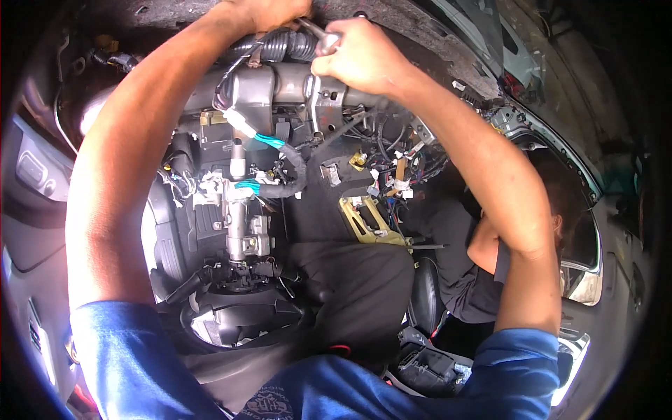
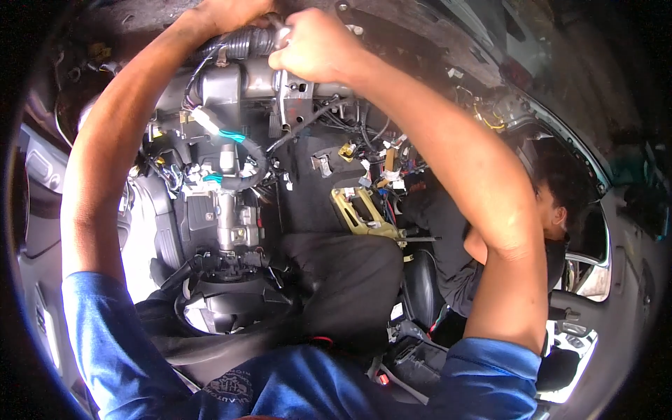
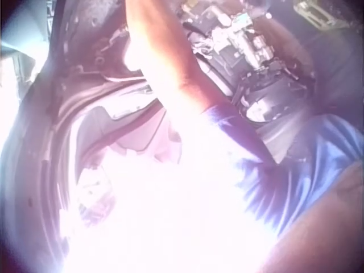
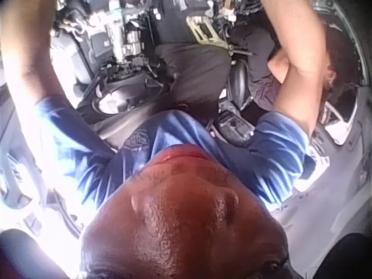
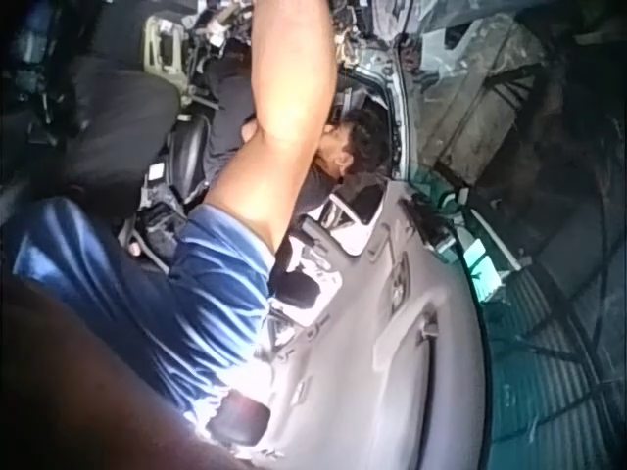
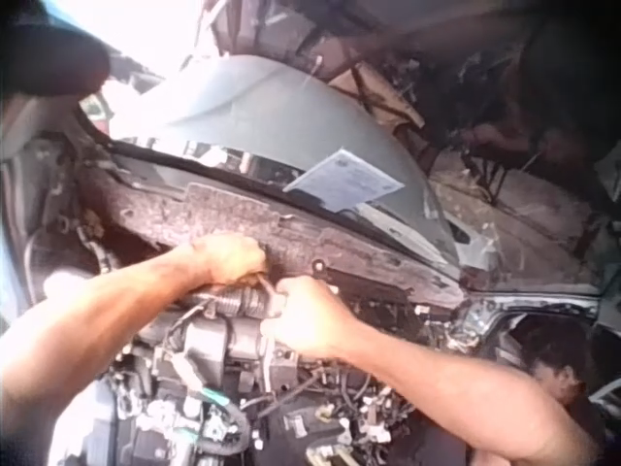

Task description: Disassembling and repairing the dashboard wiring and components inside a car.

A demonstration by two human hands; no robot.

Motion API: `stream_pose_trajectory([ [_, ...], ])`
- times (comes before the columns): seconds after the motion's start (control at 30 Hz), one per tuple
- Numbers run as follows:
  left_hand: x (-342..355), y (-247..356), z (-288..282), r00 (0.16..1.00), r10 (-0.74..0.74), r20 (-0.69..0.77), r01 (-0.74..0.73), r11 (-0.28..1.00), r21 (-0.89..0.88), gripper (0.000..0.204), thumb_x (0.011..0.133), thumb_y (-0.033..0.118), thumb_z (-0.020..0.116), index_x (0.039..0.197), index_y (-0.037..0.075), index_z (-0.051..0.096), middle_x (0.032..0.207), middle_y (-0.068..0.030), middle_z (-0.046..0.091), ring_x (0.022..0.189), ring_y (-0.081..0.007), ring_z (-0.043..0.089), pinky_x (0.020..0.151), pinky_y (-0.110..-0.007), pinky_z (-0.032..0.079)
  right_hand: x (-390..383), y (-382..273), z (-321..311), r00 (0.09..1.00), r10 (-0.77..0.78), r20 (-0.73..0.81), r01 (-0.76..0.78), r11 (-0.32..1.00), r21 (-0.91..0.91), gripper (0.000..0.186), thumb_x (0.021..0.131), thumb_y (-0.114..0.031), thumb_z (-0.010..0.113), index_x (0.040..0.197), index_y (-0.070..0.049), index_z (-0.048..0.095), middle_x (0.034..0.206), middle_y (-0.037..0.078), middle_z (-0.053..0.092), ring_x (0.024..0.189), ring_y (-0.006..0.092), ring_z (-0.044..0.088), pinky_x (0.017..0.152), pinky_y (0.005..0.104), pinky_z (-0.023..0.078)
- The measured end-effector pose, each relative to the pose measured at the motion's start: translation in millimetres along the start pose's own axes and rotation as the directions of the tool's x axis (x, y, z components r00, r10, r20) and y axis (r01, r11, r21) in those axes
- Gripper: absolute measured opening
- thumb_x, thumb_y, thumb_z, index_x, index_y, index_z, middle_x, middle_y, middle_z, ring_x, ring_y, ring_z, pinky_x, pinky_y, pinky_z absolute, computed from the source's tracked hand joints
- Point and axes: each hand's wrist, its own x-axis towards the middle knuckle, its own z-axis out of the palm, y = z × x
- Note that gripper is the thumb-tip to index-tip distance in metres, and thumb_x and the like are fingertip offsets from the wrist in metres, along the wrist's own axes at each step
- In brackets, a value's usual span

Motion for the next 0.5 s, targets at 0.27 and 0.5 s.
stream_pose_trajectory([
  [0.27, -9, 2, -6, 0.995, -0.076, 0.056, 0.077, 0.997, -0.004, 0.024, 0.083, 0.024, 0.057, 0.091, 0.006, 0.071, 0.092, -0.0191, 0.069, 0.088, -0.036, 0.067, 0.078, -0.045, 0.054, 9, -46, -26, 0.989, -0.044, 0.143, 0.091, 0.934, -0.345, 0.026, 0.071, -0.017, 0.069, 0.084, 0.004, 0.062, 0.069, 0.015, 0.064, 0.069, 0.0181, 0.065, 0.063, 0.0338, 0.05],
  [0.5, -4, -1, 0, 0.999, -0.038, 0.016, 0.038, 0.999, -0.001, 0.024, 0.083, 0.026, 0.058, 0.091, 0.007, 0.071, 0.092, -0.0173, 0.069, 0.087, -0.0357, 0.067, 0.077, -0.046, 0.053, -3, -1, 10, 0.996, 0.091, 0.025, -0.093, 0.902, 0.421, 0.013, 0.075, -0.016, 0.071, 0.077, -0.007, 0.061, 0.062, -0.003, 0.05, 0.052, 0.0054, 0.045, 0.046, 0.0232, 0.036],
])
